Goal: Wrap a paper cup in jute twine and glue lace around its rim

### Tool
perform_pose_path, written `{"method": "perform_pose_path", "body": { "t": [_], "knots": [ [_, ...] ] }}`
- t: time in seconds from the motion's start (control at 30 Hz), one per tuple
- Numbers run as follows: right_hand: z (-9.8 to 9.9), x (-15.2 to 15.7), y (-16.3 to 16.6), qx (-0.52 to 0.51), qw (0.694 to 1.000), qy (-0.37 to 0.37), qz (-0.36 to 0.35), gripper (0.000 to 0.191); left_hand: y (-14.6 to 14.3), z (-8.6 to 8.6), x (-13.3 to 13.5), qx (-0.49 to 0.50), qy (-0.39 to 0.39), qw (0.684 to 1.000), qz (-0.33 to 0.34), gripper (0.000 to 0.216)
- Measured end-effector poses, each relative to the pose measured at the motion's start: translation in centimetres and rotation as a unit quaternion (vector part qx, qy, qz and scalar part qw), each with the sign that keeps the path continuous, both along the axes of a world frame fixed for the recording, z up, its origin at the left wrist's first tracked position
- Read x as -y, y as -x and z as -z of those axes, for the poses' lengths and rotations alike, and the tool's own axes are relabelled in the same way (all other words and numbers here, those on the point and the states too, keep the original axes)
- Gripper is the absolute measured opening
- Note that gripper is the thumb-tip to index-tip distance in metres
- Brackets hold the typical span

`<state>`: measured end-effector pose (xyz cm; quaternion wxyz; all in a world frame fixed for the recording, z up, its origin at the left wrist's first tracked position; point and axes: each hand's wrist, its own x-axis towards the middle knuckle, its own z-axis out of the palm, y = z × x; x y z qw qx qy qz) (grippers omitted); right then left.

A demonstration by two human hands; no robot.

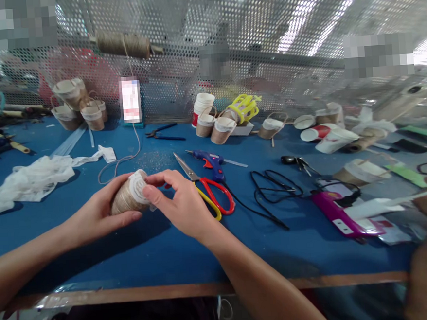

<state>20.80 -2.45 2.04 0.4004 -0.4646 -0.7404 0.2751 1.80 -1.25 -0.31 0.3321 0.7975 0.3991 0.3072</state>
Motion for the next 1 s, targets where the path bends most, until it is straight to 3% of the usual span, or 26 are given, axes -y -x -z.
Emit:
{"method": "perform_pose_path", "body": {
  "t": [0.2,0.4,0.53,0.63,0.77,0.9,1.0],
  "knots": [
    [0.0,0.0,0.0,0.003,1.000,-0.013,0.012,0.018,-0.2,-0.1,0.1,0.025,0.070,0.997,0.014,0.056],
    [0.2,0.1,0.1,0.001,1.000,-0.005,0.006,0.017,-0.1,0.4,0.2,-0.045,-0.043,0.998,-0.016,0.066],
    [0.4,0.0,0.2,-0.008,1.000,-0.012,0.010,0.015,-0.1,0.2,0.2,-0.063,-0.050,0.996,-0.035,0.070],
    [0.3,-0.1,0.1,-0.057,0.998,0.008,0.021,0.022,-0.2,-0.4,0.2,0.038,0.083,0.996,0.007,0.064],
    [0.0,-0.3,-0.1,-0.101,0.994,0.023,0.034,0.039,-0.1,-1.1,0.1,0.191,0.310,0.928,0.083,0.056],
    [-0.1,-0.1,-0.2,-0.092,0.996,0.007,0.002,0.044,0.0,-1.0,-0.1,0.271,0.390,0.872,0.115,0.053],
    [0.0,0.0,0.0,-0.069,0.998,0.002,-0.004,0.030,0.1,-0.5,-0.2,0.303,0.429,0.841,0.130,0.048]
  ]
}}
